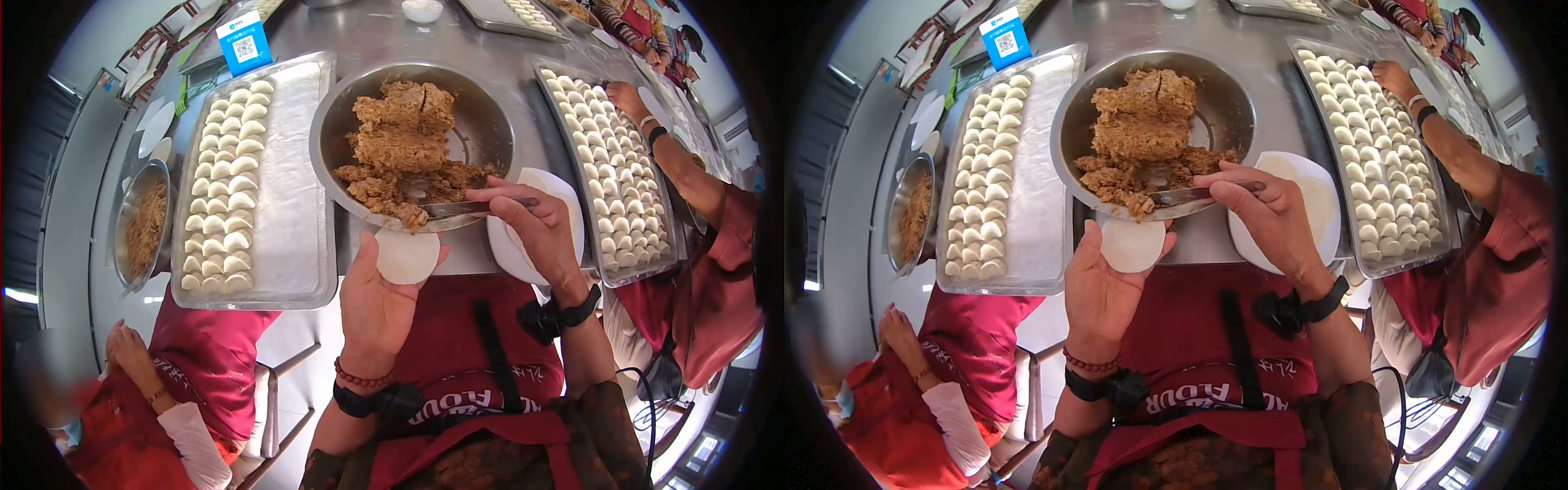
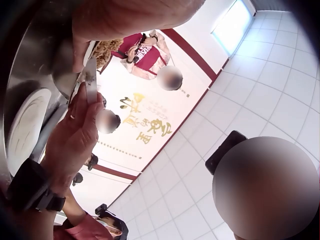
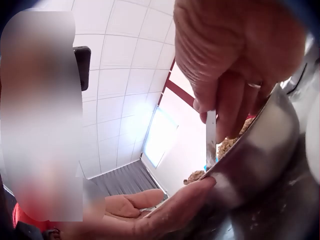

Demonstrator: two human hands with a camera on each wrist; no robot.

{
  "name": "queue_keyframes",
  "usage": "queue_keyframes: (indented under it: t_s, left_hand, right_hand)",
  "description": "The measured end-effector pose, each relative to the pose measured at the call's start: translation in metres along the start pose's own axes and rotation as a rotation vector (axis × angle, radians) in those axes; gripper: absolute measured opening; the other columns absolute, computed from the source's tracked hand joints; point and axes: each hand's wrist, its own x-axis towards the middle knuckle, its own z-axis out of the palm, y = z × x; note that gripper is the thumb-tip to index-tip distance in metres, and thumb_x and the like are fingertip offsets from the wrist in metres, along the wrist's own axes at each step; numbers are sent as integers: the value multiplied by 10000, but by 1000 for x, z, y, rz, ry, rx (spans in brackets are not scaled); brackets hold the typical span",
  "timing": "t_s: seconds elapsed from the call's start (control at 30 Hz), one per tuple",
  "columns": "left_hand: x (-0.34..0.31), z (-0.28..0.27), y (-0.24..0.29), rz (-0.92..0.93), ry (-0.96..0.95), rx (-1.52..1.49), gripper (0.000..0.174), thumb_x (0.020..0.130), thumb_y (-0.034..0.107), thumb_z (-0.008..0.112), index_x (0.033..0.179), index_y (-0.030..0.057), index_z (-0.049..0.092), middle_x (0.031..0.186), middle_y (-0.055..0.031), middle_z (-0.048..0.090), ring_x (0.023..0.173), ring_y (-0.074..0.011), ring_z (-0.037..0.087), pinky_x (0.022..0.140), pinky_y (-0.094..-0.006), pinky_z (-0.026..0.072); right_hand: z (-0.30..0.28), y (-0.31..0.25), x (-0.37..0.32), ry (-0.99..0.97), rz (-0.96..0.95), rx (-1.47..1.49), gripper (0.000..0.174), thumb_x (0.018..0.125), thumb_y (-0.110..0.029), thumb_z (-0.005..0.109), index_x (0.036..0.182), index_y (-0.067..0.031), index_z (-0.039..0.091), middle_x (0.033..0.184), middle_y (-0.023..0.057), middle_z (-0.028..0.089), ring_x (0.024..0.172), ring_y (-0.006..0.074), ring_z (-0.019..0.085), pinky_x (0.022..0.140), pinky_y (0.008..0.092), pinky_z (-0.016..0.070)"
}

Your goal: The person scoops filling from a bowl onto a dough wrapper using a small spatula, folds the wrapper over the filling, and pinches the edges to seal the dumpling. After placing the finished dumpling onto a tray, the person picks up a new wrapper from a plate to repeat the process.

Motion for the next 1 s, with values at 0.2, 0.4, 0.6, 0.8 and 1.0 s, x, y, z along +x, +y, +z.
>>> queue_keyframes:
  t_s: [0.2, 0.4, 0.6, 0.8, 1.0]
  left_hand:
    - [-4, 2, 4, -7, -54, -39, 455, 1075, 310, 365, 1414, 7, 372, 1402, -169, 509, 1274, -317, 529, 1093, -528, 431]
    - [-4, 2, 5, -26, -19, -1, 494, 1082, 335, 302, 1426, -17, 348, 1412, -223, 482, 1295, -387, 490, 1109, -554, 396]
    - [-9, 2, 6, -36, -14, -5, 481, 1083, 330, 315, 1400, -28, 367, 1382, -225, 496, 1258, -382, 521, 1083, -523, 428]
    - [-10, -4, 2, -45, 23, 31, 519, 1084, 350, 287, 1419, -43, 338, 1391, -250, 479, 1272, -423, 495, 1094, -542, 408]
    - [-11, -7, 4, -50, 46, 36, 563, 1086, 366, 249, 1431, -75, 311, 1403, -277, 464, 1296, -454, 465, 1111, -551, 384]
  right_hand:
    - [8, -6, -22, -12, -272, -91, 172, 932, -153, 649, 1038, -40, 724, 1054, 55, 743, 1152, 238, 638, 1085, 434, 401]
    - [17, -20, -52, -106, -596, -511, 235, 828, -85, 727, 1060, -115, 712, 1132, 57, 716, 1182, 269, 630, 1051, 464, 441]
    - [27, -10, -74, -116, -760, -667, 288, 776, -56, 758, 1050, -129, 705, 1145, 50, 708, 1182, 248, 632, 1030, 434, 473]
    - [34, -5, -84, -126, -761, -643, 269, 771, -71, 765, 1031, -97, 702, 1129, 62, 713, 1163, 241, 645, 1030, 419, 478]
    - [23, -8, -81, -178, -655, -510, 242, 792, -68, 746, 1031, -90, 708, 1114, 78, 717, 1135, 258, 658, 1004, 409, 489]
